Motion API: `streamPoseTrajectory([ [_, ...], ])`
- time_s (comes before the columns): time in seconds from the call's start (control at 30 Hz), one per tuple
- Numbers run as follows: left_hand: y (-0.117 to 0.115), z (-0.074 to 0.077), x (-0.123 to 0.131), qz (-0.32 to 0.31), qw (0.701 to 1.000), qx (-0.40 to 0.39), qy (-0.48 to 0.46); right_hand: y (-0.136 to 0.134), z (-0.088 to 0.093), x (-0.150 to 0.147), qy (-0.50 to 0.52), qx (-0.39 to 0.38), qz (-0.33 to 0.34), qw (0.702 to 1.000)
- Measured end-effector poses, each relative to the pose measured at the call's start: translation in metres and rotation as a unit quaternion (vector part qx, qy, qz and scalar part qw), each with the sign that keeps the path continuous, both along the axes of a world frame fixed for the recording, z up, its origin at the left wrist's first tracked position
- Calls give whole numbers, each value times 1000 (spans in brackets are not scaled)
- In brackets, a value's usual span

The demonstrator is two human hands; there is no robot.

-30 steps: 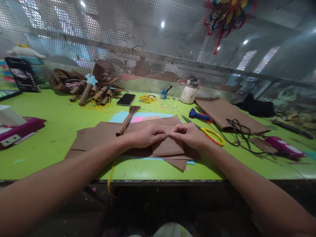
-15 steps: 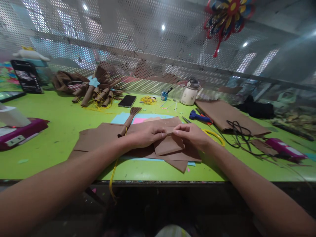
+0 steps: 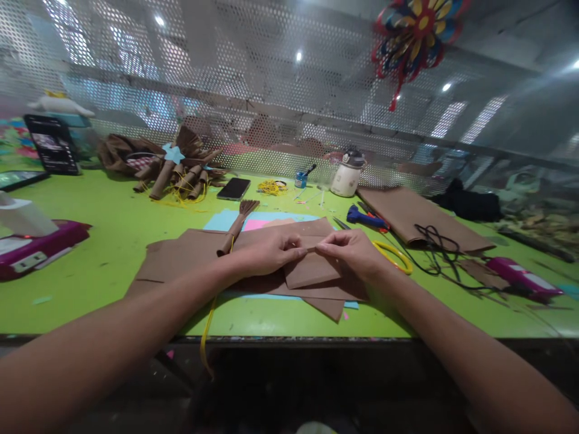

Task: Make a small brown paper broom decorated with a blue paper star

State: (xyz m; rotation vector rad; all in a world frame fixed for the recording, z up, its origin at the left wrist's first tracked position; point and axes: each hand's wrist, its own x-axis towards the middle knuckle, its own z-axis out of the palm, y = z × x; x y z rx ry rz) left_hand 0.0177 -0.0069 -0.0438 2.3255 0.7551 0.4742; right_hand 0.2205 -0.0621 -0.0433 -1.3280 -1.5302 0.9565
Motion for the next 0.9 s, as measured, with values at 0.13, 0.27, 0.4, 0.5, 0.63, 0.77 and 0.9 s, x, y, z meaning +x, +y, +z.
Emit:
streamPoseTrajectory([
  [0.13,-2,3,0,-2,1000,17,5,3,-2,1,19,-10,14,1000],
  [0.27,-5,6,2,-4,1000,28,-13,2,-2,-5,35,-9,46,998],
  [0.4,-5,4,3,1,999,11,-37,0,-3,-9,16,15,18,1000],
  [0.5,-3,3,1,5,999,-22,-42,1,-4,-6,19,29,12,999],
  [0.63,-2,7,-3,1,998,-45,-40,3,-2,3,20,35,23,999],
  [0.77,-1,11,-4,-12,994,-93,-53,6,-2,9,57,2,14,998],
  [0.9,-1,8,-4,-10,989,-129,-70,8,-2,11,92,-27,-8,995],
])
